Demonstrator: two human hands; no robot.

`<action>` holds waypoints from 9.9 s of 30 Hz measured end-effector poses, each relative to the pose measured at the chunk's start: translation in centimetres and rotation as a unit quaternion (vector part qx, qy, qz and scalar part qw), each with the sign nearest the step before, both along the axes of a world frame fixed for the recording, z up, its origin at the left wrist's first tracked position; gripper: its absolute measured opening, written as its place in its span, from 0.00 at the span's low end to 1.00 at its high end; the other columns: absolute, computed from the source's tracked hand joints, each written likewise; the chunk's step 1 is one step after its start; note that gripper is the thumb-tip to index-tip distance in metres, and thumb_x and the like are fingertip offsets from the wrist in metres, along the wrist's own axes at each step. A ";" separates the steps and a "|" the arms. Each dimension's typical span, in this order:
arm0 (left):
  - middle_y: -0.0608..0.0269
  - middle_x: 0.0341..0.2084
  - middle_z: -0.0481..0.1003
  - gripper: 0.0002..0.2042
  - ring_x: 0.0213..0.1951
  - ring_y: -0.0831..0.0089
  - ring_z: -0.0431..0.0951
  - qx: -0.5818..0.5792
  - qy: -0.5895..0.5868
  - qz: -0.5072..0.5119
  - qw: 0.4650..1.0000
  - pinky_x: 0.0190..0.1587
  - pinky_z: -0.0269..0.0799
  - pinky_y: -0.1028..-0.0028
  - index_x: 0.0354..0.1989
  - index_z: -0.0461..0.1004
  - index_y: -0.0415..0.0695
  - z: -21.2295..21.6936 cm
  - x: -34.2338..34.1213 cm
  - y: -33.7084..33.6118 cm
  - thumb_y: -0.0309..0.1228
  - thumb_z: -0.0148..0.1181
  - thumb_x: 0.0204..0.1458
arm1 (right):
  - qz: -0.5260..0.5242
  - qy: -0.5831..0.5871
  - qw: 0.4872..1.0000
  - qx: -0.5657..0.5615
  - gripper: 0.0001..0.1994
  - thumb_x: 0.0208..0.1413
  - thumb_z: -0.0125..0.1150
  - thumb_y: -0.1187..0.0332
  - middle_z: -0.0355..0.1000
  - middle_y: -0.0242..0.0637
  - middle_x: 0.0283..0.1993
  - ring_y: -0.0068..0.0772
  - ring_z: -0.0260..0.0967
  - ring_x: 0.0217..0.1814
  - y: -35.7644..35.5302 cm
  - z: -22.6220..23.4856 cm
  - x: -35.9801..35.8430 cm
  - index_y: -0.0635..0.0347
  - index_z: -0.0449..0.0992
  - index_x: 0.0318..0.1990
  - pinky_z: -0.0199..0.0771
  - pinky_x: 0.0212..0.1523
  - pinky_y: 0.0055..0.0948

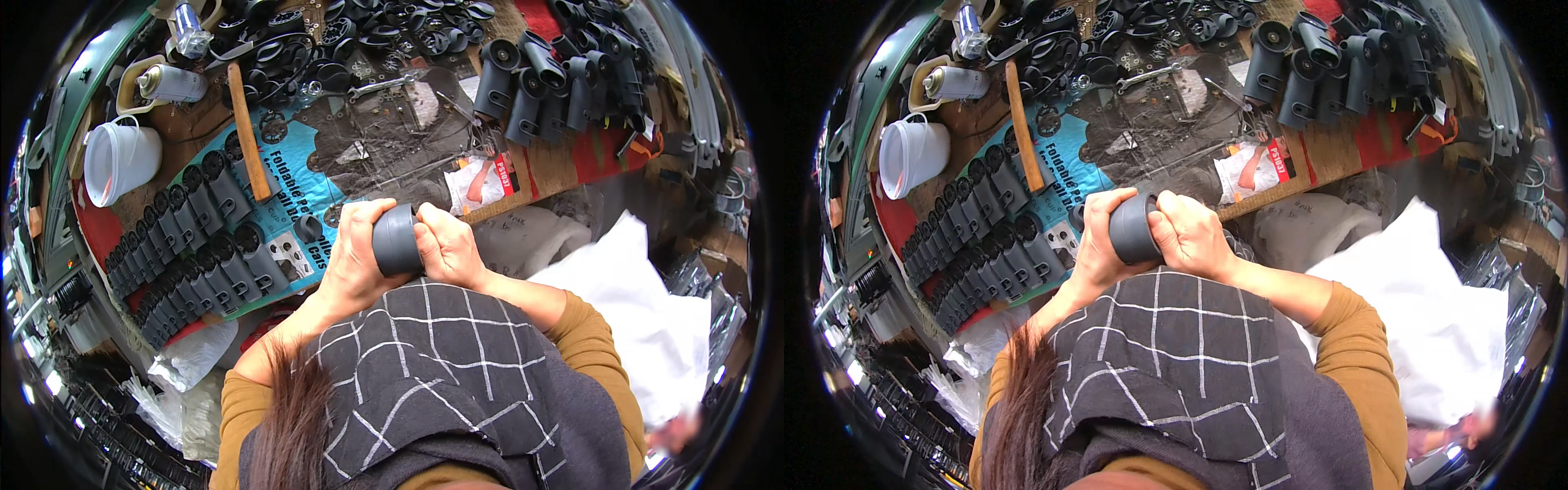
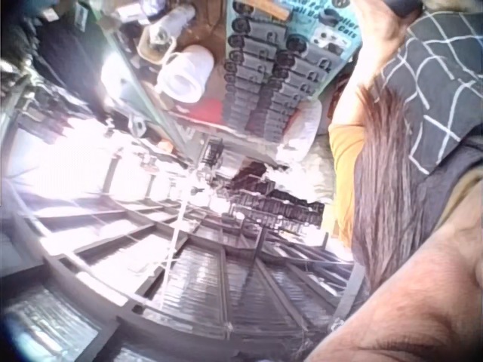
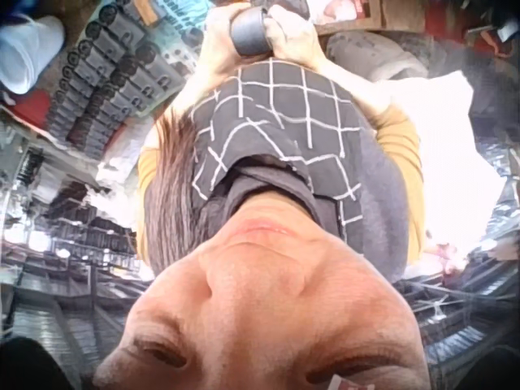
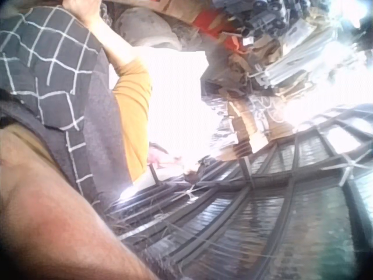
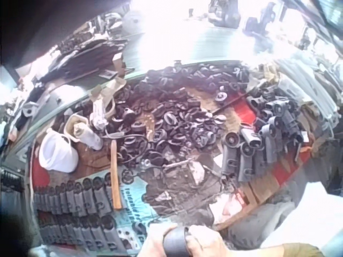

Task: The person cleans small black plastic components with a toothbrush and water, then assembles them into larger gray cylindrical housings. The person repeatedly picks up parts, fits them together, and places the assembled units on the workbench.

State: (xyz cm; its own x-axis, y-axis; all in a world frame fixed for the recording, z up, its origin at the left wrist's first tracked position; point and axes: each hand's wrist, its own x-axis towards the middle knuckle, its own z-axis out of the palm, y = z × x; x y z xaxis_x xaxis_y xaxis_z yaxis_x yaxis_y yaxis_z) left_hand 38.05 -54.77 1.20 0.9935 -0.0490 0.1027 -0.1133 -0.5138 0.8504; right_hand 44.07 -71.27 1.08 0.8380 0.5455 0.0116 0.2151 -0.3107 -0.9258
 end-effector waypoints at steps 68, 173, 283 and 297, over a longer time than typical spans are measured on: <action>0.60 0.33 0.77 0.25 0.36 0.72 0.76 -0.587 0.252 0.207 0.741 0.45 0.69 0.72 0.42 0.74 0.38 -7.0 2.7 -5.2 0.48 0.36 0.64 | -0.094 -0.042 0.993 -0.064 0.14 0.51 0.56 0.68 0.59 0.44 0.18 0.46 0.59 0.22 -1.1 -2.3 0.4 0.65 0.63 0.19 0.59 0.28 0.40; 0.68 0.37 0.76 0.11 0.37 0.82 0.74 -0.458 0.246 0.188 0.833 0.35 0.72 0.79 0.46 0.70 0.41 -8.6 8.9 -3.2 0.27 0.58 0.56 | -0.272 0.277 0.922 -0.002 0.11 0.58 0.61 0.63 0.70 0.26 0.28 0.15 0.61 0.29 -1.6 -6.4 8.6 0.62 0.74 0.33 0.61 0.32 0.17; 0.65 0.37 0.78 0.12 0.38 0.82 0.75 -0.458 0.205 0.235 0.833 0.44 0.72 0.80 0.46 0.77 0.38 -9.4 5.8 1.9 0.25 0.61 0.54 | 0.000 0.170 0.985 -0.030 0.12 0.56 0.61 0.73 0.70 0.30 0.42 0.18 0.68 0.39 3.2 -7.6 6.9 0.63 0.75 0.48 0.70 0.42 0.19; 0.60 0.32 0.76 0.06 0.40 0.59 0.73 0.167 0.225 0.064 0.958 0.43 0.69 0.63 0.33 0.79 0.45 -11.7 -3.9 8.8 0.27 0.63 0.45 | -0.136 -0.135 0.967 -0.170 0.09 0.51 0.62 0.63 0.72 0.41 0.31 0.37 0.71 0.33 6.6 -13.9 20.0 0.60 0.78 0.32 0.71 0.37 0.34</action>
